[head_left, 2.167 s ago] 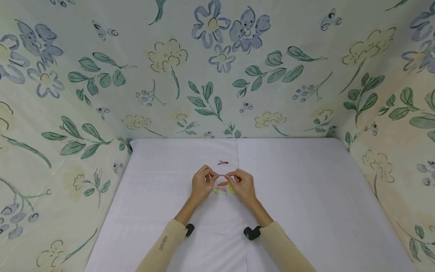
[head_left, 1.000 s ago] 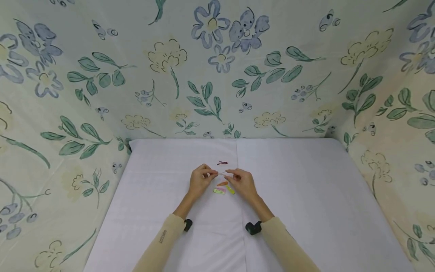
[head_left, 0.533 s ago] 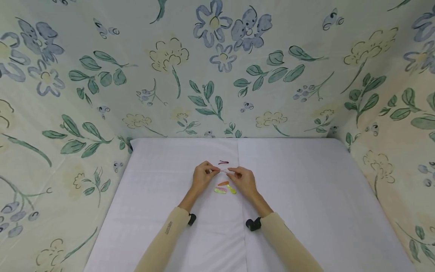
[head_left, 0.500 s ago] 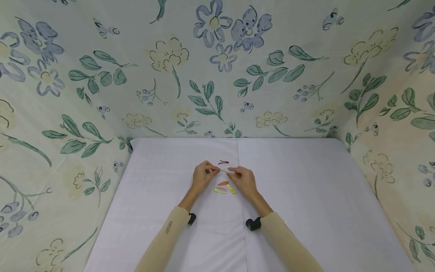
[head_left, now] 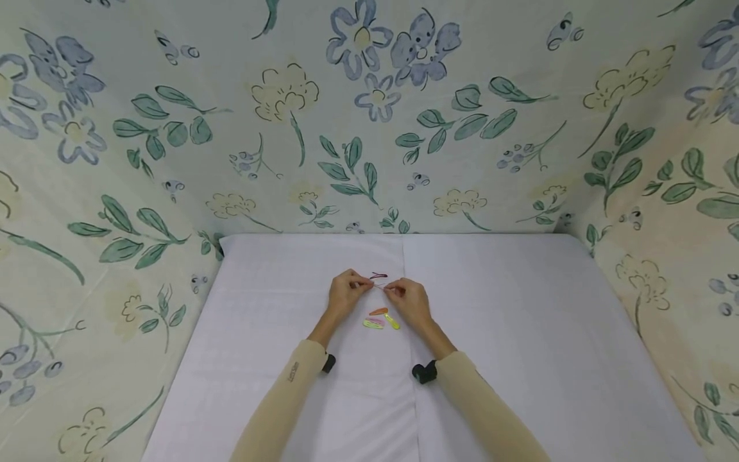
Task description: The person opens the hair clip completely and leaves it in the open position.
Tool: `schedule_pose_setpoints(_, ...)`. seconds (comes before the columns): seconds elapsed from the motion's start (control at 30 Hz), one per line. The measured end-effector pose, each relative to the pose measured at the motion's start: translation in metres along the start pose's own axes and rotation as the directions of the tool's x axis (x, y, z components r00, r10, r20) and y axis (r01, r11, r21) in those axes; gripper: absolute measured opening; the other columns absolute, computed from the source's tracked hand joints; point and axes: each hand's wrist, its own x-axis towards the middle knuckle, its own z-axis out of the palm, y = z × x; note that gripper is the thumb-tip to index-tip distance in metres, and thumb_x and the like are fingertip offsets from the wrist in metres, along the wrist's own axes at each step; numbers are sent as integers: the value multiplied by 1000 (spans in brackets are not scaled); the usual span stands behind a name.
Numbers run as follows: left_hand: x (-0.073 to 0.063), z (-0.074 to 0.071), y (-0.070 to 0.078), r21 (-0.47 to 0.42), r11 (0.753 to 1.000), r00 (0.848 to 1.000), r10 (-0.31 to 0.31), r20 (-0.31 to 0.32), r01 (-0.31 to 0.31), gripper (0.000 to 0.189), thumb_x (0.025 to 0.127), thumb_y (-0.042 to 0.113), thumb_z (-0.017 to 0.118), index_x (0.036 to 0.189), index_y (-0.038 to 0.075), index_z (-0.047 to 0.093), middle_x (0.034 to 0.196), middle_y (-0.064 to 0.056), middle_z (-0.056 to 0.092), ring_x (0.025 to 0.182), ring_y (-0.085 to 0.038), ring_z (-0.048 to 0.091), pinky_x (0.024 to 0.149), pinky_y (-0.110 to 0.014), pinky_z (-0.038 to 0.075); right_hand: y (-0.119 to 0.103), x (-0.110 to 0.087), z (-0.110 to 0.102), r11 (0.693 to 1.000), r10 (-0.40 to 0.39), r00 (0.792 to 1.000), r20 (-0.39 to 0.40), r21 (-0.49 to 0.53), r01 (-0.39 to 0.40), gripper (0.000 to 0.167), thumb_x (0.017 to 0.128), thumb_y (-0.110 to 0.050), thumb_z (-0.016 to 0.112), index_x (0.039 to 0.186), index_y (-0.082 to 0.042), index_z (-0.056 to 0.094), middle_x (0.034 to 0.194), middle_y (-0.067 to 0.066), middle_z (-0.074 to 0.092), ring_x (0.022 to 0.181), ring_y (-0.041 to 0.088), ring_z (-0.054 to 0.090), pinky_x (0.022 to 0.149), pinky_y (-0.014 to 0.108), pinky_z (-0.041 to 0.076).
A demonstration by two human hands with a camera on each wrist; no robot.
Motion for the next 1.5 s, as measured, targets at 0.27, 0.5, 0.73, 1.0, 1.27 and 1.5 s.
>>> schedule_pose_setpoints(0.27, 4, 7, -1, -3, 1000, 1000, -31, -1, 31, 7, 86, 13, 84, 89, 7, 84, 85, -9, 71, 71, -11, 54, 62, -18, 40, 1, 2, 3, 997, 67, 998, -4, -48, -68, 6, 89, -12, 81, 92, -7, 82, 69, 3, 62, 64, 11, 49, 59, 22, 37)
schedule_pose_setpoints(0.5, 6, 9, -1, -26, 998, 997, -67, -38, 66, 5, 84, 10, 85, 88, 6, 84, 83, -10, 71, 71, -13, 56, 62, -17, 40, 5, 5, 8, 996, 70, 997, -14, -53, -70, 6, 90, -13, 80, 93, -8, 82, 70, 3, 62, 65, 11, 49, 59, 22, 37)
schedule_pose_setpoints(0.73, 8, 13, -2, -4, 997, 995, -72, -72, 72, 6, 82, 8, 87, 86, 4, 83, 80, -9, 71, 70, -12, 56, 61, -18, 40, 7, 8, 11, 995, 80, 996, -37, -60, -82, 7, 90, -14, 80, 94, -8, 82, 69, 3, 62, 64, 11, 49, 59, 23, 37)
schedule_pose_setpoints(1.0, 12, 14, -4, 72, 992, 993, -105, -54, 109, 6, 84, 12, 86, 87, 8, 83, 83, -6, 71, 71, -11, 58, 62, -19, 44, 7, 11, 14, 990, 115, 993, -34, -81, -117, 9, 92, -16, 79, 96, -8, 82, 71, 4, 62, 66, 13, 49, 61, 25, 36)
schedule_pose_setpoints(1.27, 10, 12, -3, 88, 988, 992, -122, -41, 126, 6, 86, 12, 85, 89, 7, 83, 87, -6, 72, 74, -13, 61, 64, -21, 47, 5, 12, 16, 985, 140, 990, -28, -99, -142, 9, 92, -19, 80, 95, -11, 82, 69, 3, 61, 64, 13, 49, 61, 25, 35)
schedule_pose_setpoints(1.5, 11, 12, -4, 94, 987, 991, -129, -29, 131, 5, 87, 14, 84, 90, 10, 83, 88, -6, 71, 76, -15, 61, 66, -23, 46, 6, 11, 15, 984, 155, 988, -28, -87, -157, 11, 92, -21, 80, 98, -12, 83, 67, 2, 59, 62, 11, 47, 59, 24, 34)
